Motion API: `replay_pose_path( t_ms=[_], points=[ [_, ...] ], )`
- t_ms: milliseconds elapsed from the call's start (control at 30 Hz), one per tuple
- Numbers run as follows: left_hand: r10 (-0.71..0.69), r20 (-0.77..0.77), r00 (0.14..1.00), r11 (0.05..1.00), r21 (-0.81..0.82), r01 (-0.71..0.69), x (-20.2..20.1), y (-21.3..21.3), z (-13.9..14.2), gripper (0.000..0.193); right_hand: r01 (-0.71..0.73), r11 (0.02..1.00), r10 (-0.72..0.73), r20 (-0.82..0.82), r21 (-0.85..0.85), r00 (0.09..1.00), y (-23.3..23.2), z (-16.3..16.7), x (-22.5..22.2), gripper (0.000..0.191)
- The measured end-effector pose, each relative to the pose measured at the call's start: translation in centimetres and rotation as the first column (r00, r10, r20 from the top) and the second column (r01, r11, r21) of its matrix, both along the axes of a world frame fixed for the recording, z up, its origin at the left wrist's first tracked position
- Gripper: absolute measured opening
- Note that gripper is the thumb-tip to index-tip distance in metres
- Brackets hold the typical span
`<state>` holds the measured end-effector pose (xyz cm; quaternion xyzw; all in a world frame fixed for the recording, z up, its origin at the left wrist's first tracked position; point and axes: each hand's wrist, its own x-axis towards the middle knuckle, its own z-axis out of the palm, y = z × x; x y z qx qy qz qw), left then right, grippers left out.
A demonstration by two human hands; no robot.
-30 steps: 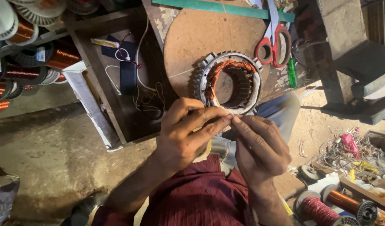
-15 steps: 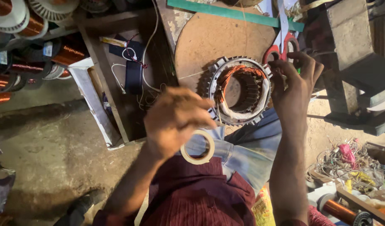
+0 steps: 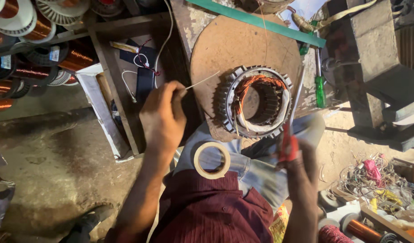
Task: The person cuts a strip of green insulating tape and wraps it around a motor stator. They then apply beige tape to secure the copper windings and use a wooden stick to press the tape into place.
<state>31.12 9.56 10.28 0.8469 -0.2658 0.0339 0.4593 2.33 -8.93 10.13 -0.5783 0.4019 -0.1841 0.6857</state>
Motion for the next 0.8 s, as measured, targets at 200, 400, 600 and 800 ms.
replay_pose_path(
  t_ms=[200, 400, 600, 800],
  points=[
    [-0.296, -0.606, 0.738, 0.854, -0.513, -0.079, -0.4, 2.6, -1.6, 0.017, -0.069, 0.964, 0.080, -0.031, 0.256, 0.996, 2.8, -3.8, -4.0, 0.060],
    [-0.260, -0.573, 0.777, 0.684, -0.678, -0.271, -0.9, 2.1, -2.3, 0.013, -0.558, 0.828, 0.558, -0.165, 0.051, 0.813, 6.3, -1.6, -3.1, 0.057],
    [-0.200, -0.520, 0.830, 0.709, -0.661, -0.243, -2.4, 2.4, 0.6, 0.022, -0.762, 0.641, 0.757, 0.085, 0.094, 0.648, 9.6, -0.1, 7.4, 0.068],
    [-0.268, -0.484, 0.833, 0.712, -0.682, -0.168, -2.7, 3.3, 2.5, 0.025, -0.650, 0.743, 0.657, 0.010, 0.158, 0.754, 10.6, 0.6, 13.4, 0.052]
  ],
)
